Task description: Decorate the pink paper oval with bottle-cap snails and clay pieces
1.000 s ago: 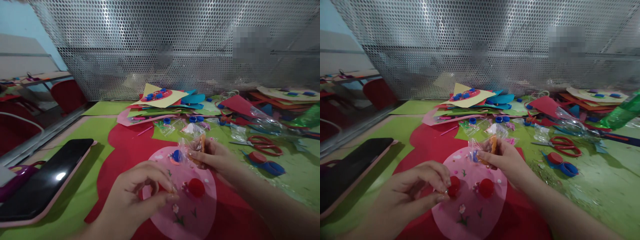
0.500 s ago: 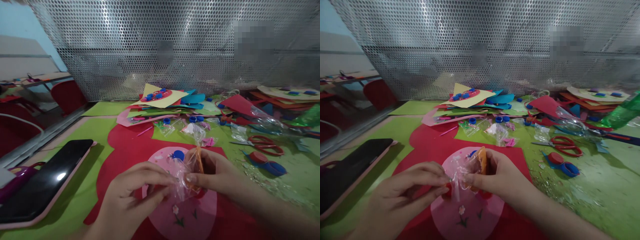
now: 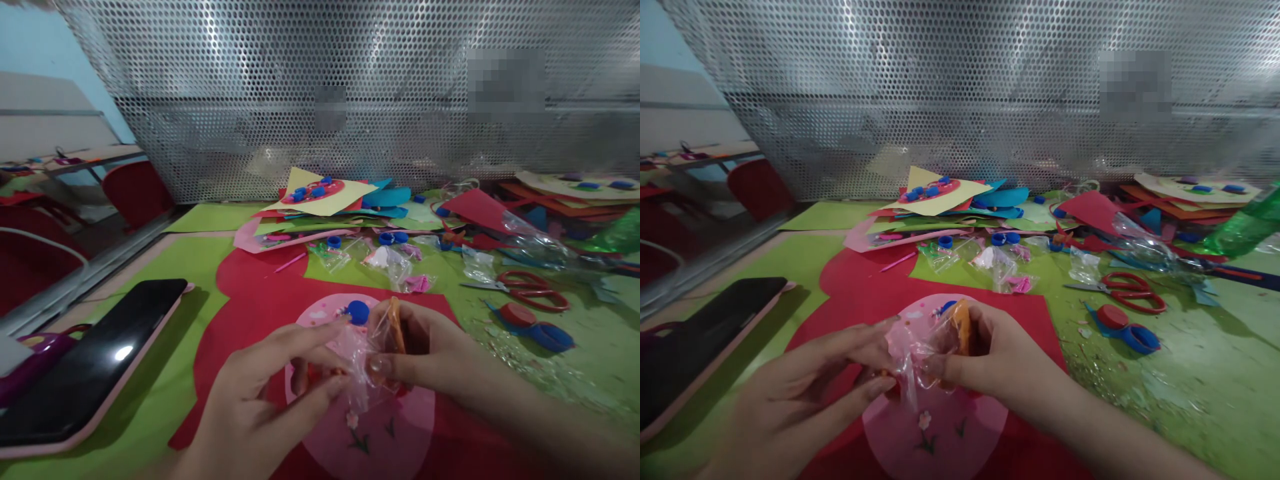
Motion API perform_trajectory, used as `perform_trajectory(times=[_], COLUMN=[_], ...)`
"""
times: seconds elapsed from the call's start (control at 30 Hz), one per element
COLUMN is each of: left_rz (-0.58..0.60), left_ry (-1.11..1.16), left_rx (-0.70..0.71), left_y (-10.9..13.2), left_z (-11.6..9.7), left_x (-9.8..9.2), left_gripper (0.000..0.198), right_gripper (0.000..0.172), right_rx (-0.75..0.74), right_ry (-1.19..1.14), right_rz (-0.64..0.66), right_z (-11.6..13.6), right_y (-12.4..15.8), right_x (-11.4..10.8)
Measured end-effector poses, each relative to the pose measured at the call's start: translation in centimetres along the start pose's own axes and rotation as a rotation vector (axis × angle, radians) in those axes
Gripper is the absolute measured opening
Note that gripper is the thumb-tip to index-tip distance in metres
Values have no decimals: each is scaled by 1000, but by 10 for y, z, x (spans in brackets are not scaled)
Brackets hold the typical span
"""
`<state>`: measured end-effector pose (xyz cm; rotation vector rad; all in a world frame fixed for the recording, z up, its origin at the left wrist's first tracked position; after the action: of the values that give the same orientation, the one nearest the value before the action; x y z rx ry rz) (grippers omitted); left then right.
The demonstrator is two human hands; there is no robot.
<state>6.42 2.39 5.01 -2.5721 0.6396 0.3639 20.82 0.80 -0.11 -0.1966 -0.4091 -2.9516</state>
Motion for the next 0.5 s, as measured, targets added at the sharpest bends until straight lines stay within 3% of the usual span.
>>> perform_trajectory(times=[0.17,0.3,0.5], left_rz=[3,-28,-17], left_ry=[-59,37,61], left_rx=[28,29,39], left_y=[2,1,2], left_z=[-2,1,1], left_x=[1,0,-1], left_gripper=[39,54,55], right_gripper=[33,32,32], right_rx=[-6,-35,-18], right_ry=[-21,-8,28], right_rz=[5,-3,-36], right_z=[-1,1,2], right_y=[-1,-1,-2], right_x=[-1,-4,-5])
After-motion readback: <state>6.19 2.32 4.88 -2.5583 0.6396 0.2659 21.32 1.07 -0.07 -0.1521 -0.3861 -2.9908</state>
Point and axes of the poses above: each hand's wrist, its own y-axis away from the middle knuckle, its own x-axis out of the palm, z = x × y, the point moved 8 cm from there along -y, towards the middle knuckle, and after that the axes turned 1 degree about y, right-handed, at the moved point
